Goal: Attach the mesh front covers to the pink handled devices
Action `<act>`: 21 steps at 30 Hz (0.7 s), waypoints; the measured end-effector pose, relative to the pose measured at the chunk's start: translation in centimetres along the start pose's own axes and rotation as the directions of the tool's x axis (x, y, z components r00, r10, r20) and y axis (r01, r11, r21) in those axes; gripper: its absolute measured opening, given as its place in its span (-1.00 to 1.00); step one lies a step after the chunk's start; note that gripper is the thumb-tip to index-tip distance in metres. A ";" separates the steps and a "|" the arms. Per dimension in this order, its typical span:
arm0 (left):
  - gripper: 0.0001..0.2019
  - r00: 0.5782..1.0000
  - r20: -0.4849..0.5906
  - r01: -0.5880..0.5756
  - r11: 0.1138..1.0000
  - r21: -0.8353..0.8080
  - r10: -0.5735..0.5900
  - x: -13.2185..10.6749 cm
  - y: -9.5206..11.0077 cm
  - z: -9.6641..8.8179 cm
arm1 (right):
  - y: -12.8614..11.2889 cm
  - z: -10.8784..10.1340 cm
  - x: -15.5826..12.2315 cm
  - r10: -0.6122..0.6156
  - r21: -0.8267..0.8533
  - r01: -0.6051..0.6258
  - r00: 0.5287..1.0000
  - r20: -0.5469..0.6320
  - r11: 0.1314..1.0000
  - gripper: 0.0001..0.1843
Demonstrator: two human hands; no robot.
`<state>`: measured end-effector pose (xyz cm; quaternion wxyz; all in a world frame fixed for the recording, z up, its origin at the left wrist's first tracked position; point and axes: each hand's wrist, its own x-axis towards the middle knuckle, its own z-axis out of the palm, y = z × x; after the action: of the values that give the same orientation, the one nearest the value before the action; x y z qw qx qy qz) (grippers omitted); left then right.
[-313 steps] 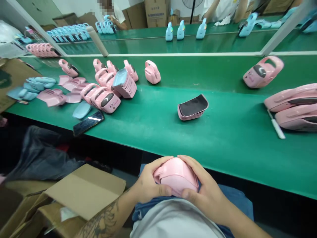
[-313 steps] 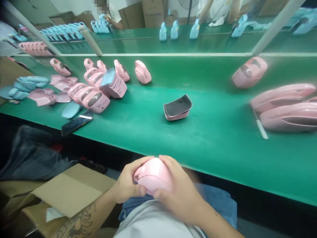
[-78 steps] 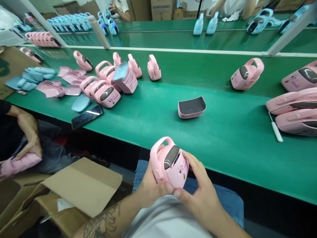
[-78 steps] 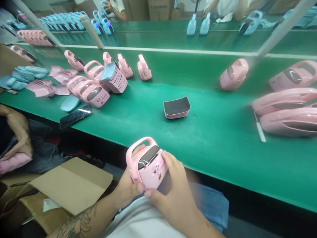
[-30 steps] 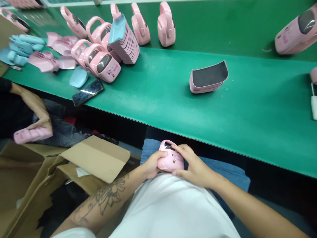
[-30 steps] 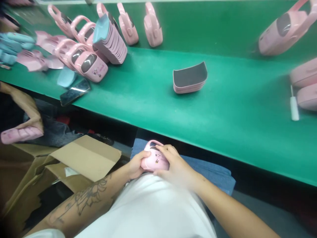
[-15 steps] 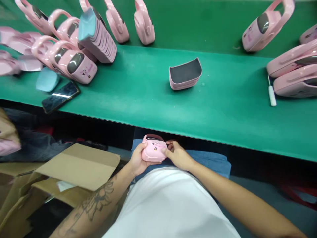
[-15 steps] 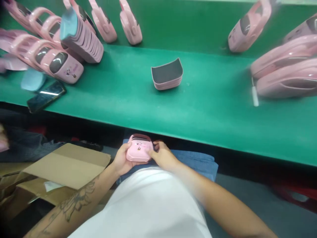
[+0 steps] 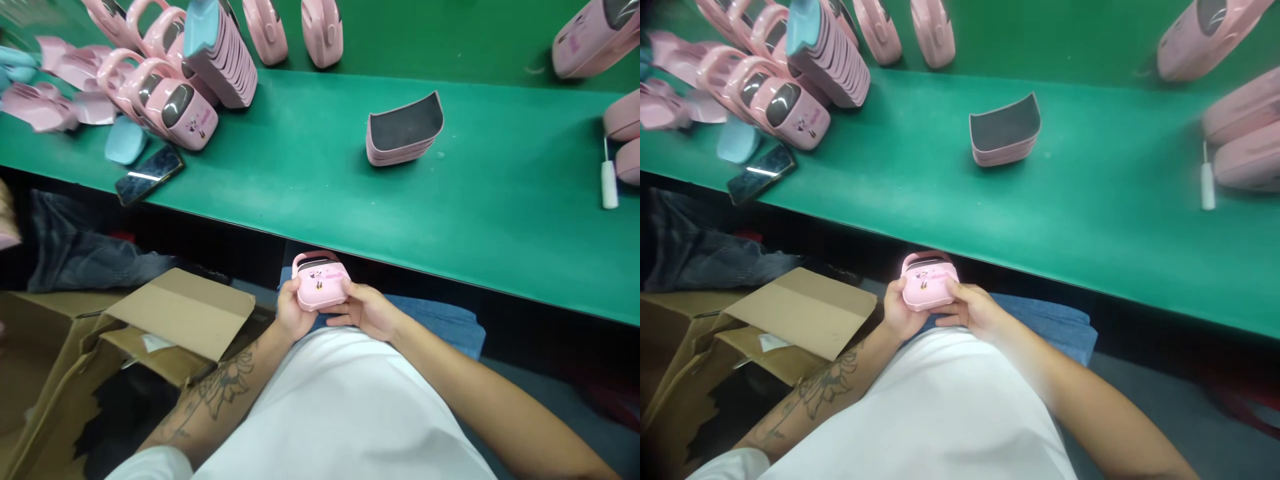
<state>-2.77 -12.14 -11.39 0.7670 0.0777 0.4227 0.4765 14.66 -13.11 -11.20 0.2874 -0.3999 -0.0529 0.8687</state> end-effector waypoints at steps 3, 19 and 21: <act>-0.42 0.999 0.000 -0.049 0.998 -0.034 0.049 -0.5 -0.7 0.1 | 0.4 -0.1 -0.3 -0.004 0.025 0.003 0.999 0.040 1.000 -0.47; 0.03 0.836 0.549 -0.547 0.078 0.834 -0.007 -1.7 6.7 -3.6 | -2.3 -0.9 -3.3 -0.342 -0.854 0.366 0.908 0.241 0.370 -0.15; -0.03 0.803 0.562 -0.588 -0.109 0.802 -0.196 -1.4 7.8 -1.9 | -2.3 -0.7 -3.0 -0.297 -0.888 0.346 0.919 0.257 0.302 -0.13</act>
<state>-9.56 -9.65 -7.70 0.4492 0.8014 0.3855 0.0855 17.74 -12.94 -8.99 0.1815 -0.4528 -0.6119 0.6226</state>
